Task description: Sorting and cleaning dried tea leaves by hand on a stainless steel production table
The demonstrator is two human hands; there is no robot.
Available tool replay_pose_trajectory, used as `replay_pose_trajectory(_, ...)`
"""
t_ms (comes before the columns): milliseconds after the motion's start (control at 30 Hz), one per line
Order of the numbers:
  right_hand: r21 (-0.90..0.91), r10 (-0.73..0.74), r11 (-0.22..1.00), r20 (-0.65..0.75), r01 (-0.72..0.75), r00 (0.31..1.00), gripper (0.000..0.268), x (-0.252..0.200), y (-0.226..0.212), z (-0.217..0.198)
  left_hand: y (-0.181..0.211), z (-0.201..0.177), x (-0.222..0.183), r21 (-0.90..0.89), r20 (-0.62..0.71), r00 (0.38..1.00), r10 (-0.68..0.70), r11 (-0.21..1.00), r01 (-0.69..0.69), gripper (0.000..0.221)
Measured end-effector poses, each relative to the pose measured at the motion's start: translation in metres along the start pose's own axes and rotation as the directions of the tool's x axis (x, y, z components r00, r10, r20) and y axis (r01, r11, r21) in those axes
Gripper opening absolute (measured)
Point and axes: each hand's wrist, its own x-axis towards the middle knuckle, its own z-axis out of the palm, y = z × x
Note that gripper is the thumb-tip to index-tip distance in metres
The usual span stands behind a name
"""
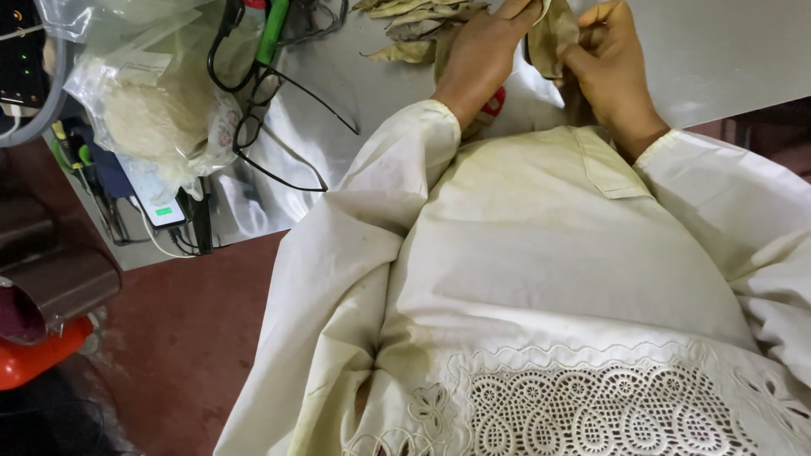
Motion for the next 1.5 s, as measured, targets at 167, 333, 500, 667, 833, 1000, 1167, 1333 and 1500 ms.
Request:
replay_pose_trajectory(167, -0.670, -0.170, 0.722, 0.067, 0.170, 0.983, 0.025, -0.020, -0.024, -0.017, 0.002, -0.004, -0.005, -0.082, 0.036, 0.999, -0.001, 0.997, 0.004, 0.069)
replay_pose_trajectory(333, -0.856, -0.372, 0.357, 0.236, 0.374, 0.898, 0.032, -0.011, -0.003, -0.040, -0.005, 0.011, -0.002, 0.008, 0.028, 0.999, 0.030, 1.000, -0.030, 0.060)
replay_pose_trajectory(500, -0.694, -0.439, 0.388, 0.440, 0.607, 0.783, 0.044, -0.009, -0.018, -0.039, -0.006, 0.024, 0.002, 0.247, 0.071, 0.997, 0.018, 0.968, -0.035, 0.045)
replay_pose_trajectory(667, -0.816, -0.348, 0.037, 0.531, 0.578, 0.772, 0.035, -0.014, -0.025, -0.034, -0.010, 0.003, 0.017, -0.022, 0.081, 0.991, -0.106, 0.994, 0.108, 0.048)
replay_pose_trajectory(833, -0.828, -0.306, -0.048, 0.545, 0.559, 0.781, 0.044, -0.007, 0.000, -0.022, 0.028, -0.063, 0.001, 0.027, 0.317, 0.927, -0.200, 0.979, 0.203, 0.070)
replay_pose_trajectory(1000, -0.831, -0.267, 0.175, 0.476, 0.528, 0.838, 0.027, -0.008, 0.000, -0.015, 0.047, -0.057, -0.013, -0.035, 0.429, 0.887, -0.171, 0.978, 0.205, 0.069)
replay_pose_trajectory(1167, -0.825, -0.105, 0.226, 0.508, 0.518, 0.855, 0.041, -0.019, -0.045, -0.013, 0.035, -0.057, -0.013, -0.100, 0.385, 0.908, -0.167, 0.970, 0.221, 0.075)
replay_pose_trajectory(1333, -0.847, 0.002, 0.190, 0.506, 0.497, 0.862, 0.045, -0.034, -0.048, -0.012, 0.037, -0.018, -0.028, 0.097, 0.396, 0.916, -0.064, 0.995, 0.028, 0.055)
replay_pose_trajectory(1500, -0.849, 0.081, 0.151, 0.522, 0.507, 0.849, 0.059, -0.037, -0.045, -0.010, 0.031, -0.025, -0.023, 0.178, 0.329, 0.944, -0.007, 0.983, -0.055, 0.037)
